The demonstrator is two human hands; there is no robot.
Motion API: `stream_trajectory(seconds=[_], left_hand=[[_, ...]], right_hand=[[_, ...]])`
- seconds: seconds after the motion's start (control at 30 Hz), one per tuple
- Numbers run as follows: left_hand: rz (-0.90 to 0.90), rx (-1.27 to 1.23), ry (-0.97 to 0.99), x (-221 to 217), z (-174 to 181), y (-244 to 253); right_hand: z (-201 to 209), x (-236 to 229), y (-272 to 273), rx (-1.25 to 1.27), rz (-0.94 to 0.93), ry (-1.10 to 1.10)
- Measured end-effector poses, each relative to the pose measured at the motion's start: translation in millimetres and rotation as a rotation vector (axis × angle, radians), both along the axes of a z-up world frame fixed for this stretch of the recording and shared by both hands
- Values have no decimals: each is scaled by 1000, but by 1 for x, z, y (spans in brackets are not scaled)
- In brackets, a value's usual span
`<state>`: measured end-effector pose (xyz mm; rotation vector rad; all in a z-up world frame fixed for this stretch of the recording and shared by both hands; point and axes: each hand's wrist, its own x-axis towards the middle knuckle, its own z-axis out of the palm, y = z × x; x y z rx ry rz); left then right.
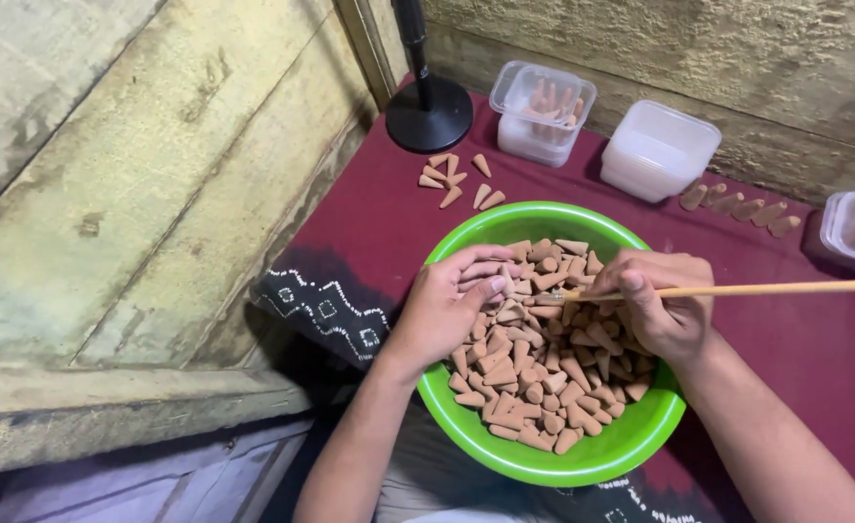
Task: The person is using a small paintbrush to clean or finish individual incense cones, picking them up one by one from a green bowl.
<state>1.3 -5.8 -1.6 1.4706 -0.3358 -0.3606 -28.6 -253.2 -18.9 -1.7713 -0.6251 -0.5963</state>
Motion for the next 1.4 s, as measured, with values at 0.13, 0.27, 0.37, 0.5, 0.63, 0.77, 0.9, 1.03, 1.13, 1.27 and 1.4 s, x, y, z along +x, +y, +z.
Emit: stream_trajectory(seconds=[0.13, 0.27, 0.37, 0.5, 0.63, 0.77, 0.9, 1.03, 1.13, 1.27, 1.4], left_hand=[[2, 8, 9, 2, 3, 2], [1, 46, -10, 5, 5, 1], [1, 54, -23, 3, 11, 1], [14, 67, -37, 1, 11, 1], [19, 84, -26, 1, 8, 2], [19, 78, -5, 0, 7, 2], [7, 77, -5, 3, 5, 1], [-15, 86, -21, 1, 9, -1], [-12, 86, -26, 2, 10, 0], [-4, 120, -49, 3, 10, 0], [-8, 115, -71, 9, 11, -6]], right_hand=[[-3, 1, -3, 33, -22, -27], [10, 2, 7, 37, 3, -17], [2, 4, 3, 30, -1, 5], [7, 5, 5, 27, -23, -4], [-1, 6, 0, 26, -32, -22], [2, 5, -3, 52, -53, -45], [4, 6, 5, 48, -5, -33], [-8, 8, -6, 52, -12, -12], [-3, 8, -7, 88, -36, -32], [-5, 7, -11, 89, -44, -38], [-10, 3, -14, 101, -67, -44]])
